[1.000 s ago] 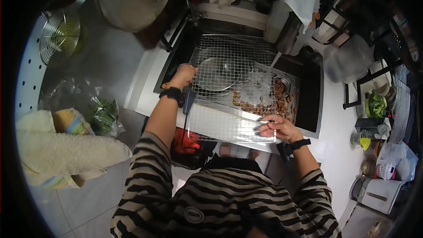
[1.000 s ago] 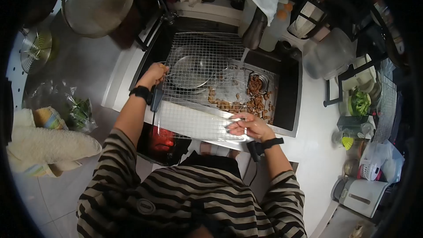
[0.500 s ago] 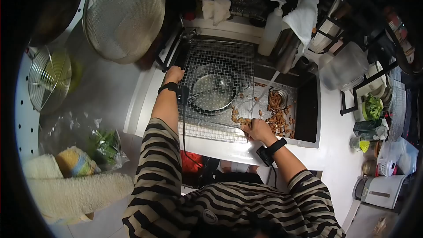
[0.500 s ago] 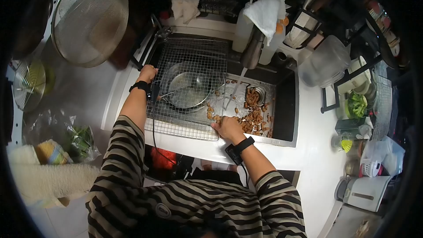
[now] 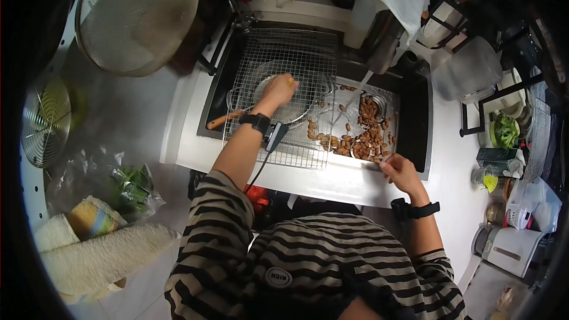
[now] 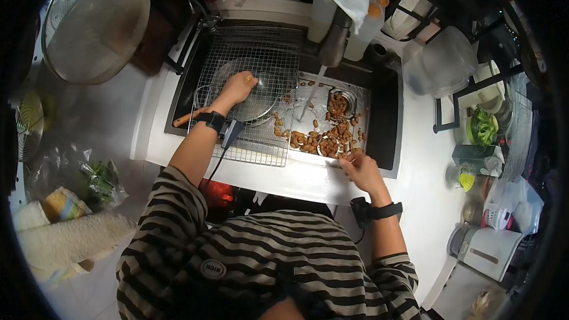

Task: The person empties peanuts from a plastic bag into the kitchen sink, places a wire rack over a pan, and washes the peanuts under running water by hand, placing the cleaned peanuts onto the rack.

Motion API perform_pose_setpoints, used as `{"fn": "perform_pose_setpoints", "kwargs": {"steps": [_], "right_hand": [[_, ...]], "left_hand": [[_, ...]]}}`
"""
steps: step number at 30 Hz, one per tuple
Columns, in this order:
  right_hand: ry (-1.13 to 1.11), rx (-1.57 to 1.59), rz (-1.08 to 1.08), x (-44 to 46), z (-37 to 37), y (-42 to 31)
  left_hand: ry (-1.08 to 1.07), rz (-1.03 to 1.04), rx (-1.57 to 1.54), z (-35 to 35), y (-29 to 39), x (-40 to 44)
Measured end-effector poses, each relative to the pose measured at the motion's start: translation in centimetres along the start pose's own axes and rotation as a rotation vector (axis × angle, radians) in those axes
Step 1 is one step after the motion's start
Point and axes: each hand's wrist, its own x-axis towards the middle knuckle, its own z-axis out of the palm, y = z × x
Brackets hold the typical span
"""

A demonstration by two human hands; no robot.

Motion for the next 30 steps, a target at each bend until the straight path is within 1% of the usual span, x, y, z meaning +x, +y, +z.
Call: {"fn": "perform_pose_setpoints", "kwargs": {"steps": [2,3,6,9,10,11,12,13,15,16,17,18,20,21,22,24,26,27,28,30], "right_hand": [[0.015,0.052,0.005,-0.4,-1.5,0.6],[0.013,0.049,-0.01,-0.1,-2.3,0.8],[-0.018,0.041,-0.058,1.2,-4.5,1.8],[-0.098,0.072,-0.082,3.8,-6.6,1.1],[-0.109,0.054,-0.174,5.1,-7.2,1.4],[-0.137,0.058,-0.172,6.4,-7.8,1.3],[-0.166,0.06,-0.172,7.6,-8.5,0.6],[-0.209,0.055,-0.141,9.0,-9.1,0.0],[-0.288,0.041,-0.106,12.3,-9.8,-0.5],[-0.298,0.055,-0.227,15.3,-9.2,1.4],[-0.325,0.046,-0.152,17.3,-8.7,1.8],[-0.349,0.037,-0.073,19.1,-8.3,2.3],[-0.365,-0.102,-0.037,22.2,-6.9,4.0],[-0.373,-0.171,-0.011,23.7,-5.9,5.5],[-0.47,-0.241,0.104,25.8,-4.7,7.7],[-0.435,-0.625,-0.211,27.9,-2.4,12.3],[-0.57,-0.725,0.027,26.7,-0.9,11.5],[-0.473,-0.741,0.002,27.6,2.3,14.4],[-0.569,-0.639,0.099,26.4,2.9,13.3],[-0.689,-0.648,0.036,25.5,5.5,12.7]], "left_hand": [[0.043,-0.014,0.029,0.9,0.8,0.4],[0.023,-0.031,0.072,1.2,0.8,1.1],[-0.003,0.04,0.122,1.4,0.3,1.9],[-0.117,-0.1,-0.189,0.6,0.1,1.6],[-0.125,-0.175,-0.311,-0.3,1.6,0.4],[-0.128,-0.248,-0.435,-1.4,3.2,-0.9],[-0.127,-0.319,-0.561,-2.1,4.4,-1.7],[-0.108,-0.307,-0.616,-1.8,3.5,-1.4],[-0.045,-0.379,-0.72,-1.8,2.7,-1.4],[-0.013,-0.416,-0.773,-1.8,2.7,-1.7],[0.095,-0.487,-0.719,-2.3,4.8,-3.0],[0.159,-0.41,-0.67,-1.9,4.4,-3.6],[0.263,-0.251,-0.571,-0.9,3.4,-4.6],[0.289,-0.324,-0.685,-0.5,4.9,-6.0],[0.299,-0.34,-0.803,0.4,5.7,-7.3],[0.177,-0.381,-0.971,3.1,7.1,-9.6],[-0.046,-0.326,-0.922,6.3,8.1,-11.7],[-0.095,-0.343,-0.922,7.5,9.0,-12.4],[-0.138,-0.363,-0.92,8.6,9.8,-13.0],[-0.238,-0.315,-0.923,10.9,10.1,-13.5]]}}
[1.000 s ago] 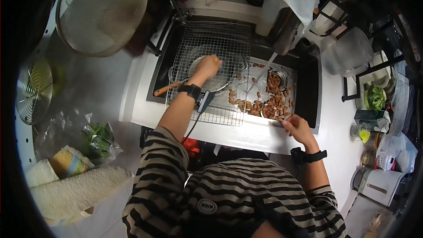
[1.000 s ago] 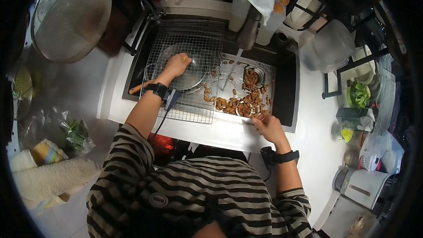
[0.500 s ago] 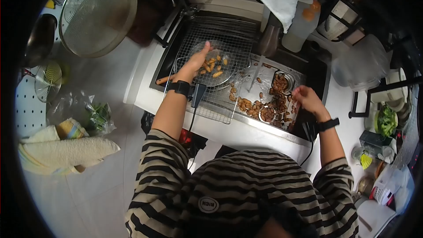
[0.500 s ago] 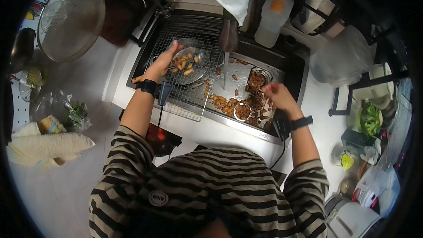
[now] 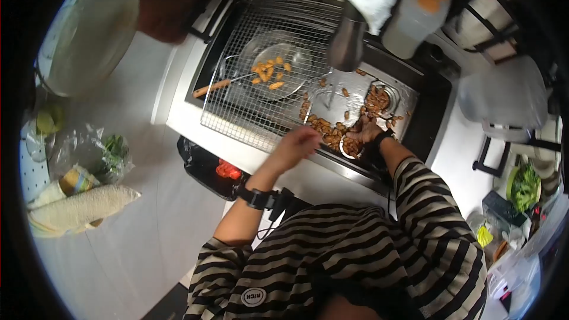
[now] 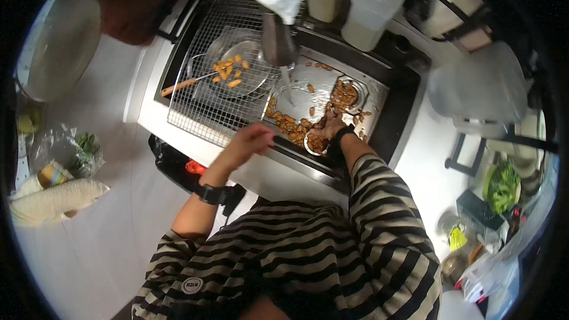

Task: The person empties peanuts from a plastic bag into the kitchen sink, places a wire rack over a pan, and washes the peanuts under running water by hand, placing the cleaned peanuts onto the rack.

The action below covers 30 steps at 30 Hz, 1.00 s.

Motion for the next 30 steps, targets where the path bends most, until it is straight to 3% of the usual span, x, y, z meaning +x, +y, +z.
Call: {"fn": "perform_pose_setpoints", "kwargs": {"steps": [2,4,7,10,12,13,15,16,18,21,22,24,26,30], "right_hand": [[-0.022,0.054,-0.064,-2.2,-0.1,-2.1],[0.068,-0.093,-0.05,-1.9,0.9,-2.2],[0.09,0.115,-0.278,1.9,2.9,1.4],[-0.026,0.492,-0.267,2.5,4.4,3.4],[0.121,0.263,-0.264,2.3,4.1,3.8],[0.151,0.478,-0.327,3.0,3.9,4.6],[0.26,0.529,-0.469,4.4,3.1,5.4],[0.38,0.655,-0.557,2.2,1.6,2.8],[0.166,1.018,-0.455,-2.1,-2.1,-2.4],[0.223,1.116,-0.54,-7.6,-5.1,-8.3],[0.292,1.015,-0.559,-7.5,-4.6,-8.9],[0.712,0.529,-0.815,-8.3,-3.8,-10.4],[0.757,0.444,-0.826,-10.1,-3.4,-12.0],[0.933,0.159,-0.765,-11.4,-3.5,-12.8]], "left_hand": [[-0.004,0.034,0.018,1.3,-1.0,0.6],[-0.06,0.014,0.054,2.0,-0.8,1.0],[-0.117,0.046,0.039,2.5,-0.3,1.9],[-0.114,0.051,0.011,3.0,0.1,3.2],[-0.103,0.024,0.005,3.2,0.2,3.9],[-0.091,0.012,-0.05,3.4,0.2,4.2],[-0.038,-0.008,-0.139,3.7,-0.3,5.3],[-0.013,-0.018,-0.183,3.8,-0.8,6.1],[0.164,-0.094,-0.338,4.6,-1.3,7.9],[0.271,-0.346,-0.733,5.1,1.3,9.7],[0.206,-0.297,-0.896,5.1,0.0,11.5],[0.061,-0.195,-1.217,4.9,-1.9,14.6],[-0.049,-0.162,-1.229,3.7,-1.7,15.3],[-0.043,-0.038,-1.251,3.7,0.7,13.4]]}}
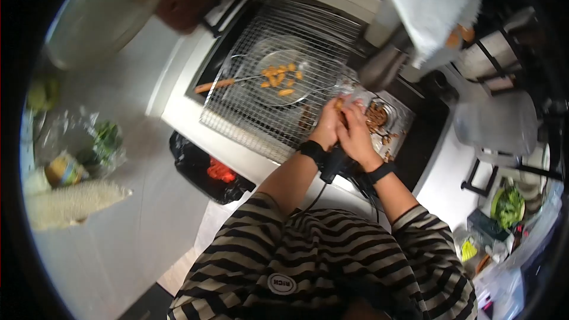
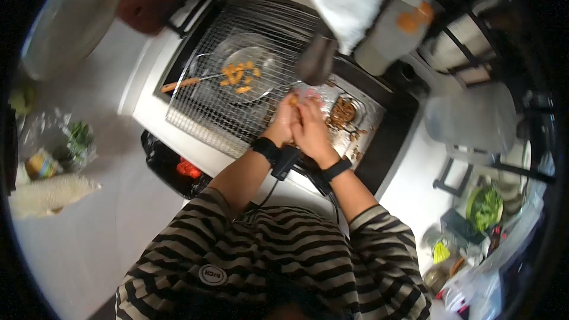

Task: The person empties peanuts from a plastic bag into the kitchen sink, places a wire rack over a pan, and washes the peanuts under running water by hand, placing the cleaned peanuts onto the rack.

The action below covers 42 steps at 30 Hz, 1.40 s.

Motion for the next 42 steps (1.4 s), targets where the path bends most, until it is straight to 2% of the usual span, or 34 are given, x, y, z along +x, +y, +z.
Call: {"fn": "perform_pose_setpoints", "kwargs": {"steps": [2,4,7,8,10,11,14,17,18,19,21,22,24,26,27,30,31,34,38,39,40,41,42], "right_hand": [[0.096,-0.069,-0.036,0.7,-1.3,-1.5],[0.092,-0.047,-0.031,0.9,-2.4,-1.6],[0.252,0.108,-0.019,1.1,-3.6,0.5],[0.31,0.16,-0.007,1.3,-4.1,1.7],[0.373,0.505,0.503,0.7,-3.5,7.2],[0.372,0.395,0.566,0.5,-3.3,10.7],[0.134,-0.123,0.719,-1.3,-2.6,17.1],[-0.216,-0.285,0.494,-5.4,1.4,26.5],[-0.236,-0.224,0.539,-7.5,4.2,31.7],[-0.163,0.052,0.656,-7.0,3.9,29.2],[-0.187,-0.016,0.745,-5.6,3.3,22.7],[-0.276,-0.363,0.706,-4.4,3.1,19.5],[-0.191,-0.3,0.591,-3.8,5.2,17.3],[-0.345,-0.267,0.54,-2.3,5.6,14.3],[-0.37,-0.281,0.335,-3.3,9.1,17.1],[-0.653,-0.285,0.242,-4.3,12.1,14.9],[-0.727,-0.299,0.207,-5.1,13.1,14.4],[-0.854,-0.316,0.132,-7.7,15.4,14.3],[-0.851,-0.259,0.074,-9.0,16.7,15.8],[-0.829,-0.236,0.062,-8.8,16.7,16.2],[-0.764,-0.195,0.035,-8.4,17.2,17.0],[-0.89,-0.197,-0.001,-5.3,9.9,11.8],[-0.887,-0.05,0.257,-4.3,7.7,11.1]], "left_hand": [[-0.092,0.131,-0.006,-1.7,-0.6,1.6],[-0.037,0.096,0.076,-0.3,-0.2,0.3],[0.011,0.055,-0.017,-1.1,-0.1,1.4],[-0.042,0.01,-0.05,-1.4,0.0,2.0],[-0.141,-0.074,-0.118,-2.0,0.3,3.0],[-0.142,-0.054,-0.085,-1.4,0.4,2.8],[-0.066,-0.062,0.057,0.5,0.7,1.8],[-0.1,-0.138,0.075,0.9,0.9,1.7],[-0.125,-0.159,0.08,0.7,1.0,1.8],[-0.094,-0.137,0.251,0.5,1.0,1.9],[-0.188,-0.178,0.249,-0.7,1.2,2.1],[-0.232,-0.198,0.248,-1.4,1.3,2.1],[-0.15,-0.145,0.228,-1.6,1.0,1.9],[-0.136,-0.132,0.22,-1.4,1.1,1.3],[-0.071,-0.126,0.314,-0.9,1.1,1.1],[-0.086,-0.155,0.158,-2.7,0.7,1.8],[-0.234,-0.221,0.054,-3.2,1.3,2.0],[0.239,-0.106,0.027,-0.3,0.3,1.2],[0.041,-0.056,-0.07,-2.3,-0.2,1.9],[0.099,-0.069,-0.113,-1.8,-0.1,1.7],[0.069,-0.042,-0.047,-1.6,-0.1,1.4],[0.04,-0.017,0.021,-1.6,-0.1,1.1],[0.012,0.008,0.091,-1.5,-0.1,0.8]]}}
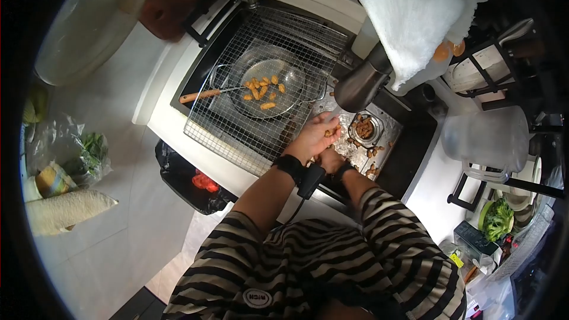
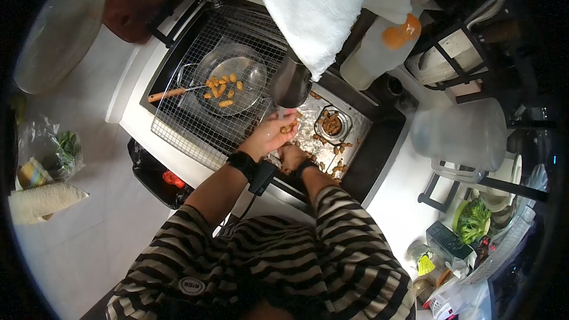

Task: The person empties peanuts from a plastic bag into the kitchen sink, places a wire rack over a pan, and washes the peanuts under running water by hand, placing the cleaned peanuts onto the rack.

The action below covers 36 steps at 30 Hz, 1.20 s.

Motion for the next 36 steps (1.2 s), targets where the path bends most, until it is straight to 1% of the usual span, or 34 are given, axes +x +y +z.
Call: {"fn": "perform_pose_setpoints", "kwargs": {"steps": [1,2,3,4,5,8,9,12,15,17,18,19,22,23,26,27,29,30,31,32,33,34,36], "right_hand": [[0.131,0.303,0.088,-0.2,-0.3,0.7],[0.263,0.606,0.176,-0.5,-0.6,1.5],[0.302,0.839,0.134,-1.0,-1.7,2.3],[0.342,1.073,0.087,-1.7,-3.6,1.6],[0.375,1.21,0.109,-3.1,-5.3,1.0],[0.349,1.441,0.008,-6.0,-8.4,-0.5],[0.351,1.496,-0.016,-6.6,-8.8,-0.9],[0.355,1.642,-0.099,-8.0,-9.2,-1.7],[0.352,1.777,-0.163,-8.4,-8.8,-2.3],[0.365,1.829,-0.197,-9.1,-9.0,-3.0],[0.366,1.845,-0.224,-9.4,-8.8,-3.0],[0.396,1.879,-0.203,-9.8,-8.8,-3.1],[0.44,1.908,-0.215,-11.2,-8.7,-2.9],[0.481,1.894,-0.187,-11.7,-8.7,-2.7],[0.589,1.848,-0.206,-12.9,-8.8,-2.4],[0.716,1.758,-0.167,-13.2,-9.1,-3.0],[0.867,1.454,-0.117,-13.5,-9.4,-4.5],[0.931,1.295,-0.096,-13.3,-9.8,-5.0],[1.04,1.007,-0.113,-12.0,-9.4,-4.7],[1.19,0.576,-0.182,-11.0,-8.7,-4.4],[1.198,0.433,-0.214,-11.1,-8.8,-6.1],[1.201,0.293,-0.246,-11.6,-9.0,-8.3],[1.235,0.128,-0.25,-11.3,-8.7,-10.4]], "left_hand": [[0.038,0.012,0.095,-0.1,-0.1,0.0],[0.047,0.014,0.092,-0.3,-0.1,0.1],[0.054,0.016,0.09,-0.4,-0.1,0.3],[0.059,0.015,0.09,0.6,0.3,-0.3],[0.085,0.021,0.11,1.5,0.3,-1.2],[0.076,0.209,0.284,3.5,0.7,-3.4],[0.078,0.295,0.4,3.7,0.8,-4.1],[0.0,0.681,0.718,5.7,2.6,-6.7],[-0.157,0.773,0.866,9.8,5.0,-9.4],[-0.229,0.77,0.95,11.3,5.7,-9.9],[-0.266,0.77,0.987,11.7,5.6,-10.0],[-0.255,0.764,0.988,11.9,5.3,-10.1],[-0.34,0.746,1.087,11.7,3.0,-10.3],[-0.365,0.709,1.065,11.8,2.0,-10.4],[-0.433,0.52,0.832,10.1,-0.9,-7.7],[-0.357,0.457,0.68,8.4,-2.4,-5.8],[0.006,0.205,0.396,4.6,-4.9,-2.4],[0.181,0.081,0.248,4.0,-5.6,-1.5],[0.117,-0.014,0.159,4.6,-5.8,-1.5],[0.053,-0.109,0.068,5.1,-6.1,-1.7],[-0.008,-0.203,-0.023,5.4,-6.3,-1.8],[0.033,-0.146,0.021,4.5,-6.9,-0.8],[-0.449,-0.254,-0.203,2.9,-6.3,1.1]]}}
